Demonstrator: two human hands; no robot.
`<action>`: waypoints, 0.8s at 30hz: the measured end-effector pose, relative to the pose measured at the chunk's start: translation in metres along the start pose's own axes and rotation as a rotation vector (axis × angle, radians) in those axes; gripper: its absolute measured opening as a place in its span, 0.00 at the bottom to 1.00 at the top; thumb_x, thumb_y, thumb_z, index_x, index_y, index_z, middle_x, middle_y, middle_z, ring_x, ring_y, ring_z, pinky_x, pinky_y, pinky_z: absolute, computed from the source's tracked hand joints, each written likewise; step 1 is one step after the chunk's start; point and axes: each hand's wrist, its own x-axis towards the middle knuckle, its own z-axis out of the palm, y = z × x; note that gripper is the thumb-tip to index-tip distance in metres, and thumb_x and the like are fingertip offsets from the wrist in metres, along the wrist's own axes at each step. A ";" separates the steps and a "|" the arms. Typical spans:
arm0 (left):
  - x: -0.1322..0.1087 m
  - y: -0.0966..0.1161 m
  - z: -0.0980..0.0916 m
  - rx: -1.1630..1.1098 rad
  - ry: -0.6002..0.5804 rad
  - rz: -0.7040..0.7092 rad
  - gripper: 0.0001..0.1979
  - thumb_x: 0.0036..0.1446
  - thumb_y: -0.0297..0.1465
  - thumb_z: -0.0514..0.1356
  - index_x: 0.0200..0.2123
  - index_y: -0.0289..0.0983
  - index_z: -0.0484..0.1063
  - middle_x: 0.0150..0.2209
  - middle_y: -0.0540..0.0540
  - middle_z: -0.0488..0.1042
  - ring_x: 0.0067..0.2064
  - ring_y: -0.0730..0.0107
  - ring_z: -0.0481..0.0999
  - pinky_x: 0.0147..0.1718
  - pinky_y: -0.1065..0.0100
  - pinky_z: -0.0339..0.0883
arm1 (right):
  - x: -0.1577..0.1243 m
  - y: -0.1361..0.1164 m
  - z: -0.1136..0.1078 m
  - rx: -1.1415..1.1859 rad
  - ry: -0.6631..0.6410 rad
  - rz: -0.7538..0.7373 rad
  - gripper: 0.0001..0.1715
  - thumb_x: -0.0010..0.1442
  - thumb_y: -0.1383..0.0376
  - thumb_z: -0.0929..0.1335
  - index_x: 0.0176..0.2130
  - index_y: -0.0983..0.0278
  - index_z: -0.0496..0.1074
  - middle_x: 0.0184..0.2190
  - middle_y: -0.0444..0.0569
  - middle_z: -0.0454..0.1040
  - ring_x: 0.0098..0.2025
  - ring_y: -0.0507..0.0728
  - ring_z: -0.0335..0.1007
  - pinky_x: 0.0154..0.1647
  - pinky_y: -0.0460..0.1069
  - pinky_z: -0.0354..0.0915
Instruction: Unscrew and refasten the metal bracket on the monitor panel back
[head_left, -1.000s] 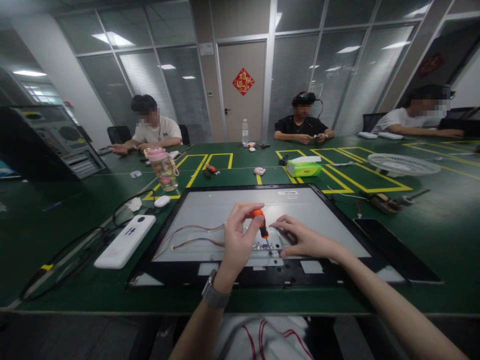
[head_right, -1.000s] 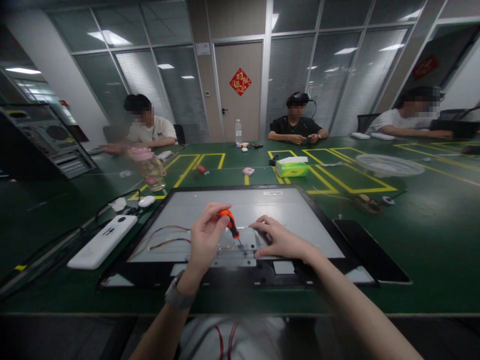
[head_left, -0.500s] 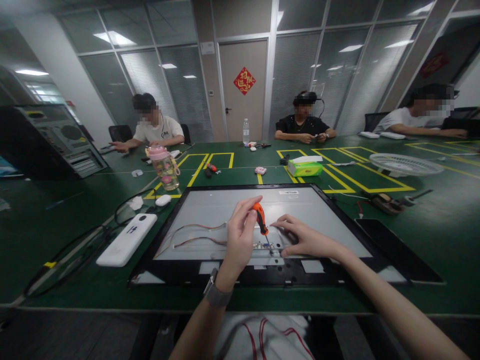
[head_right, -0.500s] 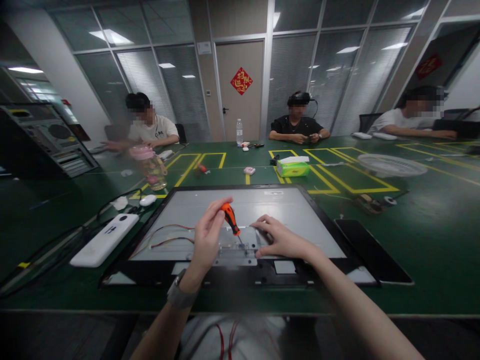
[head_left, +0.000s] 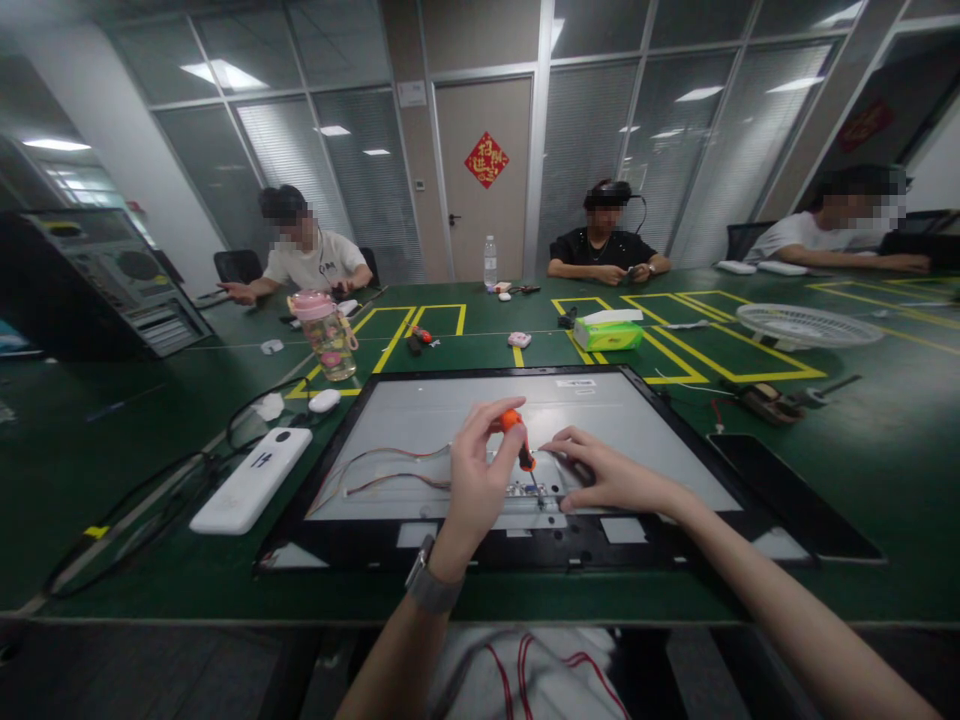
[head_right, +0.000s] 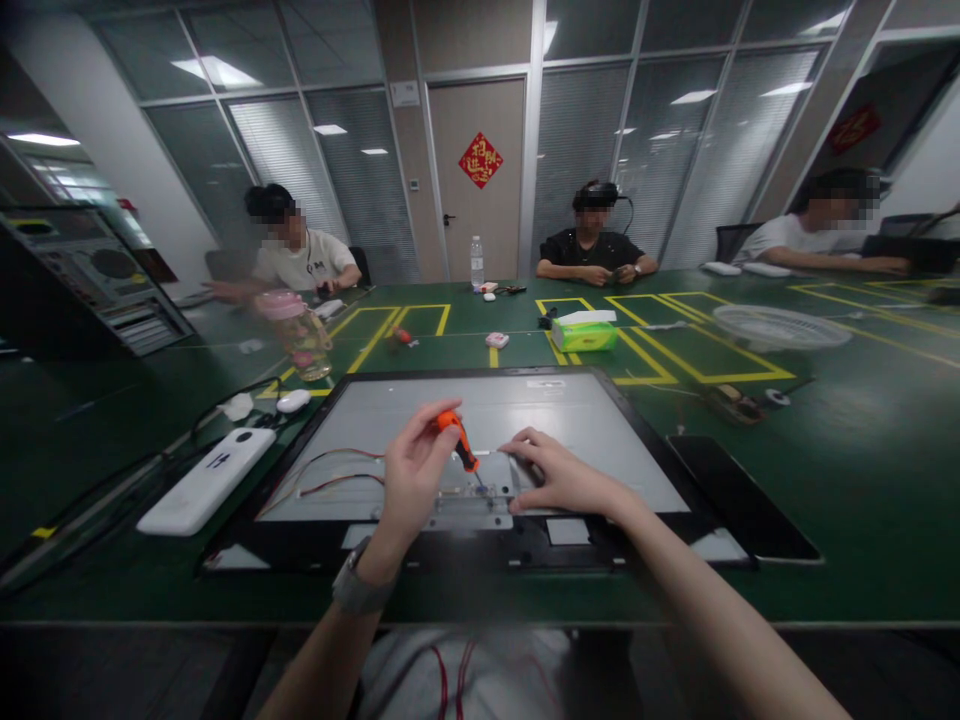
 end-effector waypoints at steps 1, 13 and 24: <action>0.000 0.000 0.000 0.024 0.022 0.024 0.10 0.59 0.32 0.61 0.44 0.39 0.76 0.39 0.45 0.72 0.39 0.69 0.73 0.41 0.69 0.67 | 0.000 0.000 0.000 0.001 -0.002 0.002 0.42 0.51 0.50 0.74 0.60 0.61 0.63 0.52 0.52 0.61 0.47 0.61 0.63 0.48 0.53 0.64; -0.001 -0.002 -0.002 0.051 0.033 0.065 0.12 0.61 0.33 0.59 0.47 0.41 0.77 0.40 0.45 0.74 0.42 0.67 0.73 0.43 0.67 0.67 | -0.001 0.001 0.000 0.011 0.007 -0.014 0.41 0.51 0.50 0.74 0.60 0.59 0.64 0.51 0.52 0.62 0.49 0.62 0.63 0.50 0.54 0.64; 0.000 -0.003 -0.002 0.066 0.030 0.063 0.12 0.60 0.32 0.61 0.47 0.41 0.77 0.39 0.45 0.72 0.41 0.68 0.72 0.43 0.67 0.66 | -0.001 0.001 0.000 0.001 0.010 -0.013 0.41 0.51 0.50 0.74 0.59 0.59 0.64 0.51 0.52 0.62 0.50 0.62 0.62 0.52 0.55 0.63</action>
